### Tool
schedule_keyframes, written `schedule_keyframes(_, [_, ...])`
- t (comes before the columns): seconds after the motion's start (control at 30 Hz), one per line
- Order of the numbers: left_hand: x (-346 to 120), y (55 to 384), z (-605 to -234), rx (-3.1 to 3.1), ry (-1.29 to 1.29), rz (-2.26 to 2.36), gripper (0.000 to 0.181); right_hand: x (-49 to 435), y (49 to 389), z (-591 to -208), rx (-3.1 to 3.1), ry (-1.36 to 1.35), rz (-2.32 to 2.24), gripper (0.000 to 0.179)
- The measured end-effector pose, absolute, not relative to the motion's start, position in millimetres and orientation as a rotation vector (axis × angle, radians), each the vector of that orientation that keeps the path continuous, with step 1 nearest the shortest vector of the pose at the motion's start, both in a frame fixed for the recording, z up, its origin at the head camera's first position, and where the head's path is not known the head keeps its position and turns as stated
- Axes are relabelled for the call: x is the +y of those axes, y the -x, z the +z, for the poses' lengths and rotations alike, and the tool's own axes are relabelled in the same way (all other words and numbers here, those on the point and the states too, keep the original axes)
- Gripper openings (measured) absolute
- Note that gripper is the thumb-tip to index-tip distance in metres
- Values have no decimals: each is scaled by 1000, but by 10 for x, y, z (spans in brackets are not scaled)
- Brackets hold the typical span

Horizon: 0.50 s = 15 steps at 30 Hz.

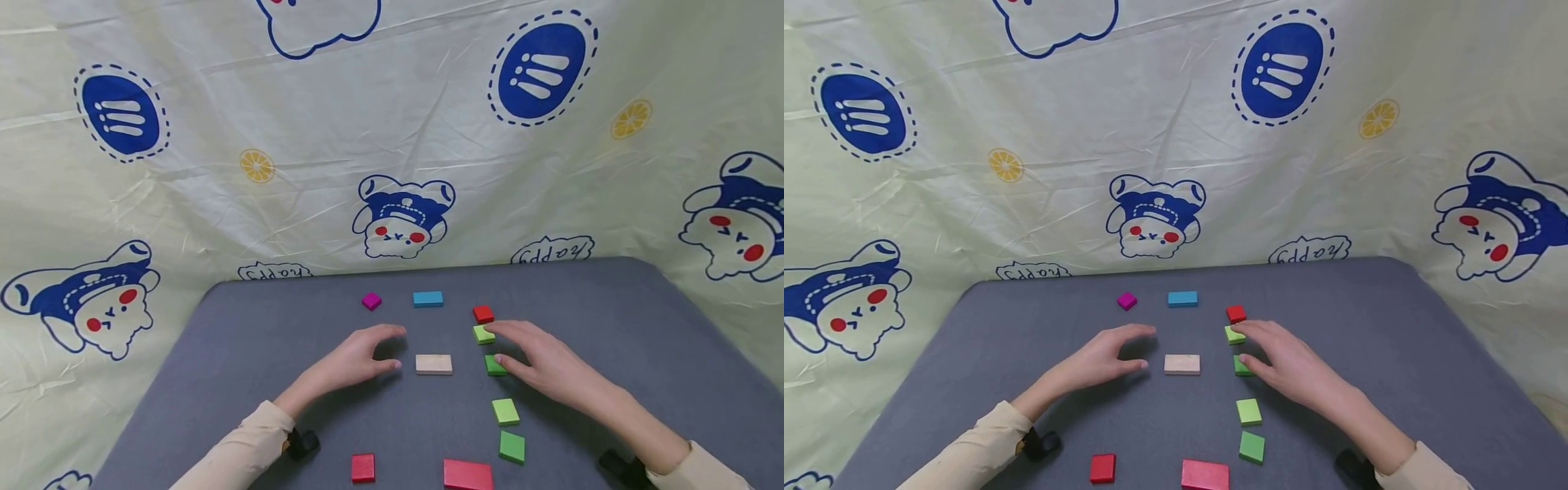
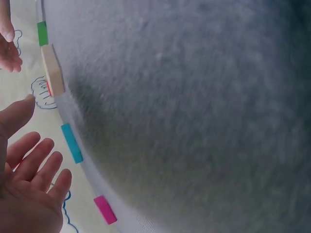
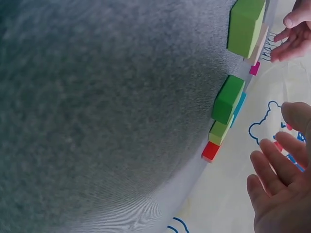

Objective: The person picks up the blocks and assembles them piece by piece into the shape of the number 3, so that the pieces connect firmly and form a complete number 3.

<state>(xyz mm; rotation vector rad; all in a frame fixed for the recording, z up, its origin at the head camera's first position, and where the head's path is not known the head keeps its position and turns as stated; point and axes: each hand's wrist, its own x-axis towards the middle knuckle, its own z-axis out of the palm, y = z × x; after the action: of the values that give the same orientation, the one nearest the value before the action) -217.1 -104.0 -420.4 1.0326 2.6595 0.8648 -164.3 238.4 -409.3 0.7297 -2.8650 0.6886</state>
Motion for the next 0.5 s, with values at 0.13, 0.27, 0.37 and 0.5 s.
schedule_keyframes(0.13, [-994,2176,-4265,2628,-1046,901,53,2401,1655,-4120,-2859,-757,712,52])
schedule_keyframes(0.27, [-933,2176,-4307,2614,-1051,914,49,2414,1659,-4147,-2851,-762,714,51])
schedule_keyframes(0.37, [-880,2175,-4312,2611,-1040,914,47,2423,1661,-4161,-2852,-756,714,50])
schedule_keyframes(0.5, [-811,2195,-4327,2598,-1053,898,45,2434,1662,-4175,-2860,-748,703,50])
